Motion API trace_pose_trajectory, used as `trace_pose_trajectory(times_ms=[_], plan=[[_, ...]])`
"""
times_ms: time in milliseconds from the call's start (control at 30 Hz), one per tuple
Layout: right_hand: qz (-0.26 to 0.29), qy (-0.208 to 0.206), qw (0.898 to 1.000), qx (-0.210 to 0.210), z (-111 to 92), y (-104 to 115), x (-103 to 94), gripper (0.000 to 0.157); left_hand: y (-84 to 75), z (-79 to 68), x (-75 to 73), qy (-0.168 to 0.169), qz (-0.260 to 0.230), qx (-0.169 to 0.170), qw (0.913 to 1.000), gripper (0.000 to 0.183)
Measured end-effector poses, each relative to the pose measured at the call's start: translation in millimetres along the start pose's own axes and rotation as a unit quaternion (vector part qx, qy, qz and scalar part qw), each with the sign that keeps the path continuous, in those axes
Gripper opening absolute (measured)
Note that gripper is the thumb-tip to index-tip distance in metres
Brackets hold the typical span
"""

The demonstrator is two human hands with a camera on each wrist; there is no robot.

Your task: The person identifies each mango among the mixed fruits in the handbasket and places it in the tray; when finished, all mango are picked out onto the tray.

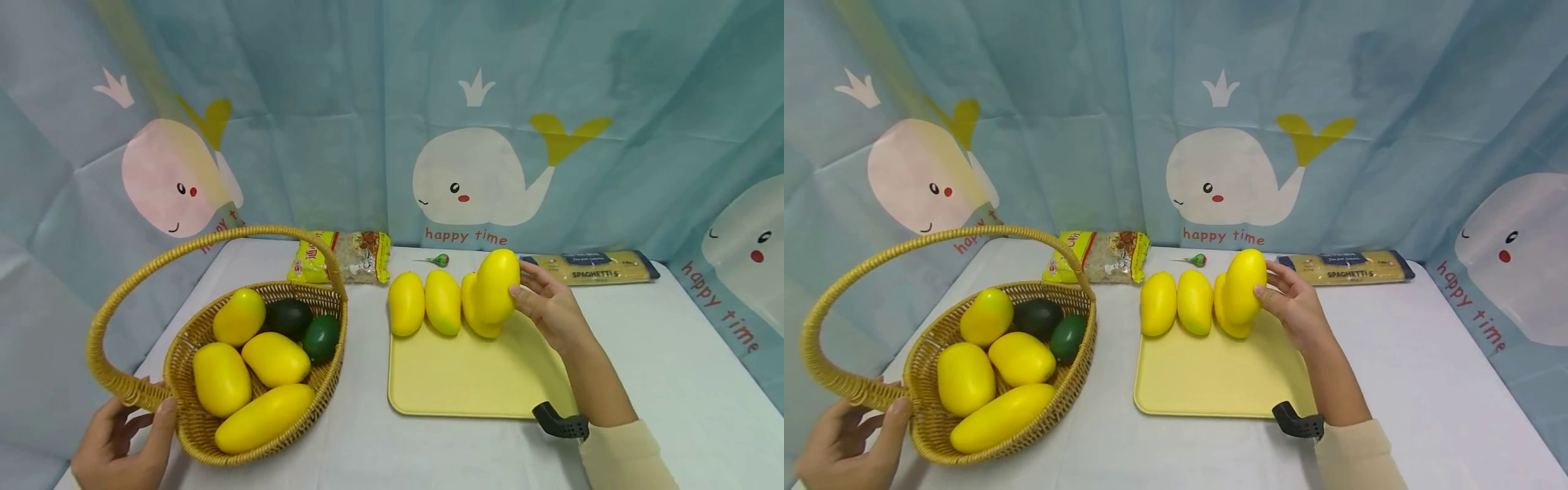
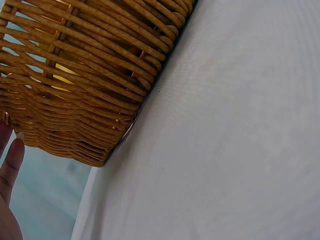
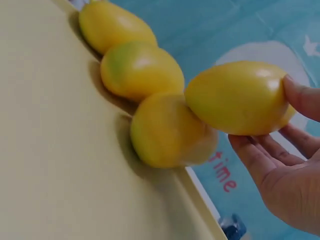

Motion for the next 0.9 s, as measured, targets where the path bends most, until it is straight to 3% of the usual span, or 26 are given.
trace_pose_trajectory(times_ms=[233, 400, 533, 767, 900], plan=[[0.049, -0.007, 0.999, 0.018, 1, -4, -19.8, 0.039, 0.8, -1.2, 0.7, -0.010, 0.004, -0.020, 0.9997, 0.042], [0.072, -0.016, 0.997, 0.029, 2, -6, -29.5, 0.037, 2.0, -1.7, 0.7, -0.009, 0.010, -0.029, 0.9995, 0.043], [0.077, -0.029, 0.996, 0.044, 2, -9, -35.8, 0.037, 2.9, -1.4, 0.4, -0.001, 0.007, -0.024, 0.9997, 0.043], [0.083, -0.043, 0.991, 0.094, 3, -18, -42.8, 0.019, 3.3, -2.0, -0.5, 0.013, 0.013, -0.012, 0.9998, 0.044], [0.052, -0.048, 0.990, 0.126, 2, -21, -45.5, 0.037, 1.0, -2.5, -0.7, 0.013, 0.017, -0.013, 0.9997, 0.045]])
Point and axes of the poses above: each hand's wrist, its own z-axis towards the middle knuckle, its own x-axis out of the palm, y = z × x, the point moved 4 cm from there along z, towards the middle knuckle, and after that the axes turned 3 degrees about -z, right-handed, at the moved point
